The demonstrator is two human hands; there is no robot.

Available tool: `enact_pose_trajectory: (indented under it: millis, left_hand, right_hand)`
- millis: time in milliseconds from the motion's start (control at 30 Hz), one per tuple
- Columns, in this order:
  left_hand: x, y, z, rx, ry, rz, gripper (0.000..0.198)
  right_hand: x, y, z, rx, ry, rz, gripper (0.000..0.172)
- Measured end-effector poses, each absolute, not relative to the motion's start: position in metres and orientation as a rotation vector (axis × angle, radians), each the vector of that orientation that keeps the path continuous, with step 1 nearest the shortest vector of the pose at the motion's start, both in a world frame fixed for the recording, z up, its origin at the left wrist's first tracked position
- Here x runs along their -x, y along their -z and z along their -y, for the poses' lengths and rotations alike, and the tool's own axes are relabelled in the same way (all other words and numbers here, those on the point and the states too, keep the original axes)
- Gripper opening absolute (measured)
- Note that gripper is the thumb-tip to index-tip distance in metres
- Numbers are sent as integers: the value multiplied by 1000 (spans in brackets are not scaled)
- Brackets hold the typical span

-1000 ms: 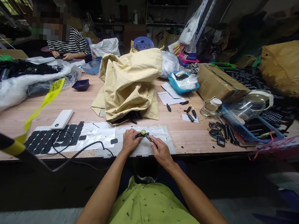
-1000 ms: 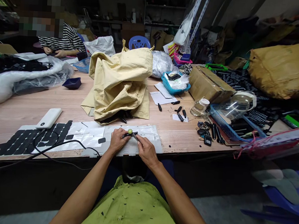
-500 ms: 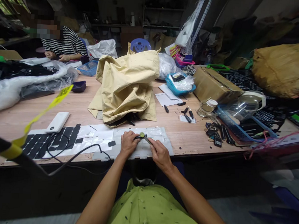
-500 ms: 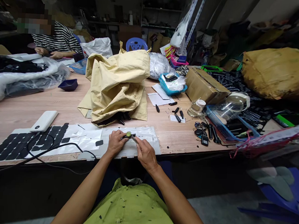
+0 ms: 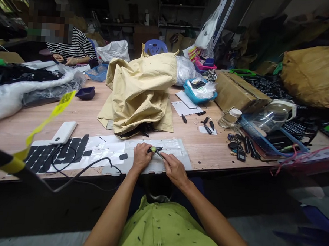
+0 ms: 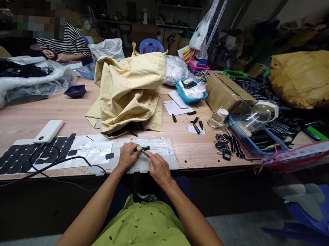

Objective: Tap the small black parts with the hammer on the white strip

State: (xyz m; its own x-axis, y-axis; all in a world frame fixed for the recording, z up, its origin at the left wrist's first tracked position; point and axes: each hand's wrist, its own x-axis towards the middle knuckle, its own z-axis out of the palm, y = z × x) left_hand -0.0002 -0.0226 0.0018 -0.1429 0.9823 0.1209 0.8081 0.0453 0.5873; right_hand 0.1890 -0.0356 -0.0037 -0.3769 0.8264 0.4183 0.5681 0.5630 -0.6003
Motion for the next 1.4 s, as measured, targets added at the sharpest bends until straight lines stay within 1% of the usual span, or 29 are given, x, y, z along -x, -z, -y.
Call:
enact_pose_trajectory:
  millis: [167,400,567,733,900,1067,1133,1233,1333,1400]
  left_hand:
    - [1,1,22,-1832,-792,-2003,17]
    - [1,4,21,-1834,-814,-2007,16]
    - [3,4,21,-1832,-804,-2008,17]
    - [5,9,22,-1870,-838,-2015,12]
    - [8,14,24,-1906,-864,-1999,13]
    - [17,10,23,-1950,-833,-1981,14]
    - [17,8,29,-2004,-830,-1924,14]
    - [6,13,55,-2166,-858,-1693,15]
    - [-11,27,92,-2369,-870,-1467,16]
    - [-21,39,112,-2472,-837,-1440,15]
  right_hand:
    - [-193,0,33,1113,-468,1998,44]
    - [-199,9,27,1201,-461,2047,44]
    - [-204,1,-17,1465,-291,2012,44]
    - [-203,-5,-66,1789,-111,2065,45]
    - [-195,4,-77,1842,35,2106,44]
    - [-189,2,-73,1879,52,2139,42]
    - [-187,-2,-72,1899,37,2145,42]
    - [-184,-6,-71,1915,17,2143,43]
    - [-183,-9,-70,1933,9,2143,44]
    - [-183,-11,-69,1942,0,2145,43]
